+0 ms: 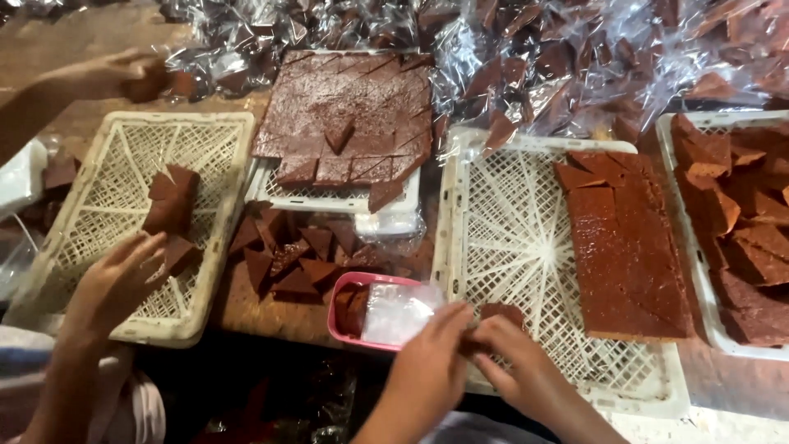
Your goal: The person is manually packing triangular pieces of bread into individual plastic bags at a production table.
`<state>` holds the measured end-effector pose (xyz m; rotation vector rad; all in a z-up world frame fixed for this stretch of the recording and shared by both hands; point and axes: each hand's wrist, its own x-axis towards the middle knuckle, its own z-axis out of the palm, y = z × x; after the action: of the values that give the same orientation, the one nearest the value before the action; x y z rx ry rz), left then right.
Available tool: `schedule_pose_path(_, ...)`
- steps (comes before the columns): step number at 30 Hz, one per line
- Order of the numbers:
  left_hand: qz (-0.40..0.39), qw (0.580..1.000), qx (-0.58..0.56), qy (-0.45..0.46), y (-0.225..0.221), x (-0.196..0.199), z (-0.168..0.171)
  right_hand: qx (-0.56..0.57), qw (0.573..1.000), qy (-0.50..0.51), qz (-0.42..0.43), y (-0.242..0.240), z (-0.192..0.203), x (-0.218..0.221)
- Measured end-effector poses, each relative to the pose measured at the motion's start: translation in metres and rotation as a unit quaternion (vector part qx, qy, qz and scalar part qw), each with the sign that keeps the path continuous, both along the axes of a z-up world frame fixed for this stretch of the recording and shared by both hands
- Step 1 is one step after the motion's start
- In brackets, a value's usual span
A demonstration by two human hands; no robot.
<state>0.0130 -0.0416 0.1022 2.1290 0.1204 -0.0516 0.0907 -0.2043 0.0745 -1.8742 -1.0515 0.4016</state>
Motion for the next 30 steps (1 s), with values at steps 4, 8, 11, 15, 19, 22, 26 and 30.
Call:
schedule_pose_path(4, -0.126, 0.986, 0.006, -0.114, -0.016, -0.011, -0.001, -0.098, 0.957, 0.176, -0.211, 0.008, 0.029, 0.014)
schedule_pose_path(8, 0.037, 0.992, 0.024, -0.118, 0.009, 0.001, -0.081, -0.139, 0.911, 0.226, -0.315, 0.001, 0.076, 0.035)
schedule_pose_path(11, -0.031, 0.983, 0.141, 0.113, 0.036, -0.009, -0.105, 0.035, 0.952, 0.063, -0.297, -0.022, 0.058, 0.049)
schedule_pose_path(15, 0.043, 0.973, 0.212, -0.082, 0.042, -0.02, -0.125, -0.187, 0.943, 0.091, -0.262, -0.013, 0.015, 0.063)
schedule_pose_path(19, 0.087, 0.994, 0.047, -0.054, 0.062, -0.02, -0.121, -0.296, 0.929, 0.174, -0.14, -0.025, -0.034, 0.053)
schedule_pose_path(22, 0.146, 0.988, -0.006, -0.043, 0.059, -0.017, -0.113, -0.22, 0.899, 0.28, -0.254, -0.011, 0.004, 0.042)
schedule_pose_path(26, 0.114, 0.986, 0.01, -0.121, 0.055, -0.008, -0.129, -0.101, 0.91, 0.086, -0.393, -0.036, -0.05, 0.061)
schedule_pose_path(30, 0.078, 0.987, 0.121, -0.069, 0.049, 0.006, -0.114, 0.076, 0.923, 0.102, -0.363, -0.041, -0.023, 0.047)
